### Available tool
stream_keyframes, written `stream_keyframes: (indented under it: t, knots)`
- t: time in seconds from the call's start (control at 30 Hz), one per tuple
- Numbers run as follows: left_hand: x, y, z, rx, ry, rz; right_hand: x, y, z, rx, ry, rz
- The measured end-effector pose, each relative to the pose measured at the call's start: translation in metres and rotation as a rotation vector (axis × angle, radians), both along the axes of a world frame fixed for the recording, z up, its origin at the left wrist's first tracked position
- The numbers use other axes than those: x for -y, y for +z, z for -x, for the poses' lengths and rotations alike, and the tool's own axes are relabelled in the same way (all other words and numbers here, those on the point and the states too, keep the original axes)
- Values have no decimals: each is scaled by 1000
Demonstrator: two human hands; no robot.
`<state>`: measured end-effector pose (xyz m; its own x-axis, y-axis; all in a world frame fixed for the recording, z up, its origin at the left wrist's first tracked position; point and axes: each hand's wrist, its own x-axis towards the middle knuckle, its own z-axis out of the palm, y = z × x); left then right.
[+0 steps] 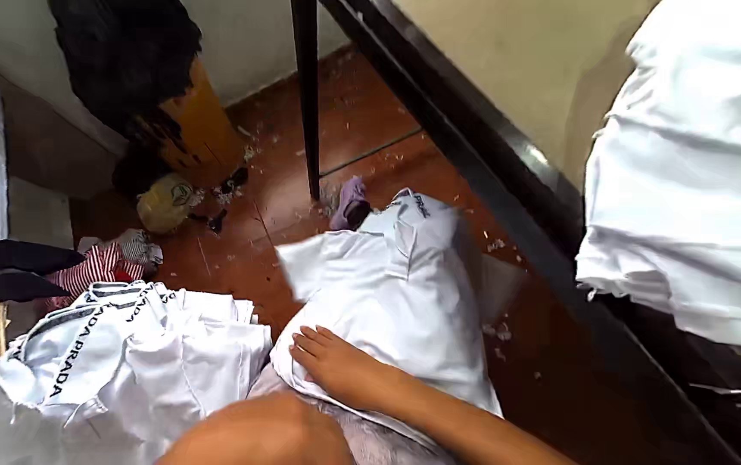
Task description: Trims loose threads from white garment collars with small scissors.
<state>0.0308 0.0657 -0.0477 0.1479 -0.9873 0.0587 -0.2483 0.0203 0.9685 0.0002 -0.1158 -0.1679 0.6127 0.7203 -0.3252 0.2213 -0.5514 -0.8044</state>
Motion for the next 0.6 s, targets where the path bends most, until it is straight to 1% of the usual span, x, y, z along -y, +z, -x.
stream_keyframes:
  t: [0.03, 0.1, 0.13, 0.2, 0.23, 0.3, 0.33, 0.37, 0.43, 0.47, 0.53, 0.6]
  knots:
    - [-8, -9, -3, -40, 79, -21, 10, -1, 15, -43, -103, -74]
    - [-8, -32, -7, -95, 301, -37, 35, 12, 39, -166, -270, -250]
    - [-1, -46, -9, -73, 439, -50, 45, 16, 51, -143, -348, -303]
    - [25, -73, -19, 3, 671, -64, 58, 15, 71, 83, -518, -285]
    - [39, -85, -26, 18, 742, -67, 62, 13, 76, 237, -625, -215]
    - [66, -103, -38, 33, 822, -45, 76, 11, 71, 513, -838, 2]
    - [80, -111, -44, 29, 833, -11, 86, 13, 62, 599, -919, 110]
    - [92, -119, -48, 26, 828, 24, 98, 16, 51, 636, -974, 205]
    - [111, -131, -54, 71, 768, 15, 120, 18, 25, 629, -1032, 339]
    - [115, -134, -55, 109, 706, -52, 128, 13, 15, 621, -1040, 376]
    - [106, -131, -50, 174, 512, -278, 139, -5, 13, 568, -1033, 404]
    - [78, -124, -37, 192, 349, -449, 144, -16, 41, 390, -1063, 377]
